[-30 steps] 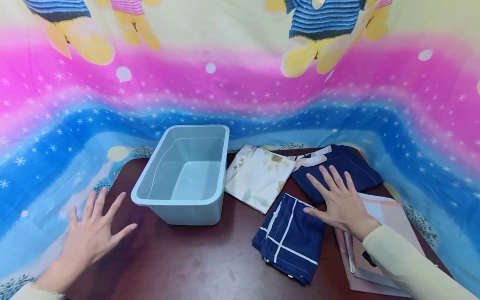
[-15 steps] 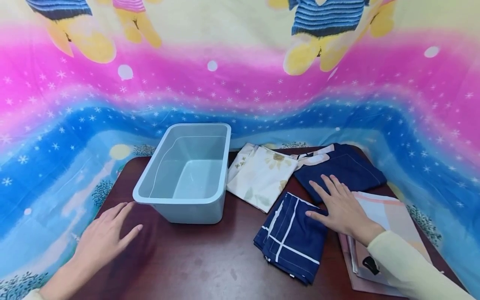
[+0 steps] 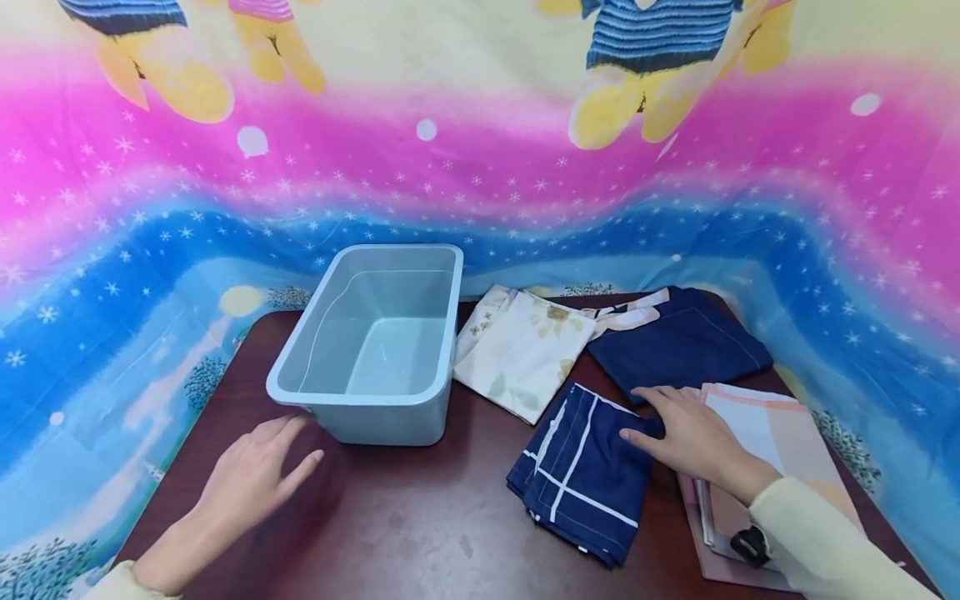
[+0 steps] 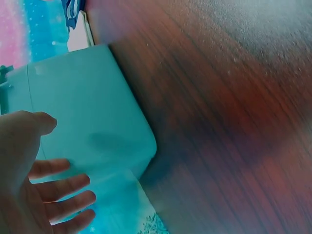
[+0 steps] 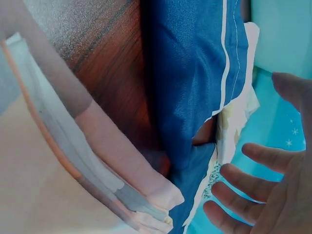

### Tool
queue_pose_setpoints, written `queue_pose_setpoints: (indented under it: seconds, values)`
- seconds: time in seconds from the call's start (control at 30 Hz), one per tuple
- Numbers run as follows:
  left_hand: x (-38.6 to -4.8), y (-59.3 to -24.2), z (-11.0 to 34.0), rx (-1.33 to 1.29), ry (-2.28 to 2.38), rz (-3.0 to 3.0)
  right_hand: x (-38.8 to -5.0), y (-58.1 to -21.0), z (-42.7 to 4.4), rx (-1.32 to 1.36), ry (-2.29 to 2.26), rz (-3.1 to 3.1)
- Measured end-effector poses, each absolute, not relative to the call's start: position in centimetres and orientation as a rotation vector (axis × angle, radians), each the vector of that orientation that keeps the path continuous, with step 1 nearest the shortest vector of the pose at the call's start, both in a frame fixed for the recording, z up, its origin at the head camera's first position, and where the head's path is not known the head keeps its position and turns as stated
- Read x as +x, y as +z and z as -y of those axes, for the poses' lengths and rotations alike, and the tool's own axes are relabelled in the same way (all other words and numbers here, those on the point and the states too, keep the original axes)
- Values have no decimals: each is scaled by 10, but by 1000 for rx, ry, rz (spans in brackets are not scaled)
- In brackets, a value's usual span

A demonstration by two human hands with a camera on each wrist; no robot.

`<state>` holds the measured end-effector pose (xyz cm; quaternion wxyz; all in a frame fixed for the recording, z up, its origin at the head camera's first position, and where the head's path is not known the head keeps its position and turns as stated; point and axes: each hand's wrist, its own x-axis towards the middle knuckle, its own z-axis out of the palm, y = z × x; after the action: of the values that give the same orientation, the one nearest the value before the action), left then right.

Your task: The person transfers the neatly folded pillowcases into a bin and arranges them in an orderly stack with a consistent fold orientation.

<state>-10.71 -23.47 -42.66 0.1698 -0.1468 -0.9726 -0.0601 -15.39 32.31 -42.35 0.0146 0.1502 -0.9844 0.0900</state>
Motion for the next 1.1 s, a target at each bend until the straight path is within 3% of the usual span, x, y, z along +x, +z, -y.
queue_pose_setpoints:
  seconds: [0.5,1.1]
  values:
    - [-111,-438,182,-479,-520,2902,-150,-432,-330,376,561,3111]
    - [-113,-452,133,-770,-511,2792,-148,-445,-336,268,763,3072]
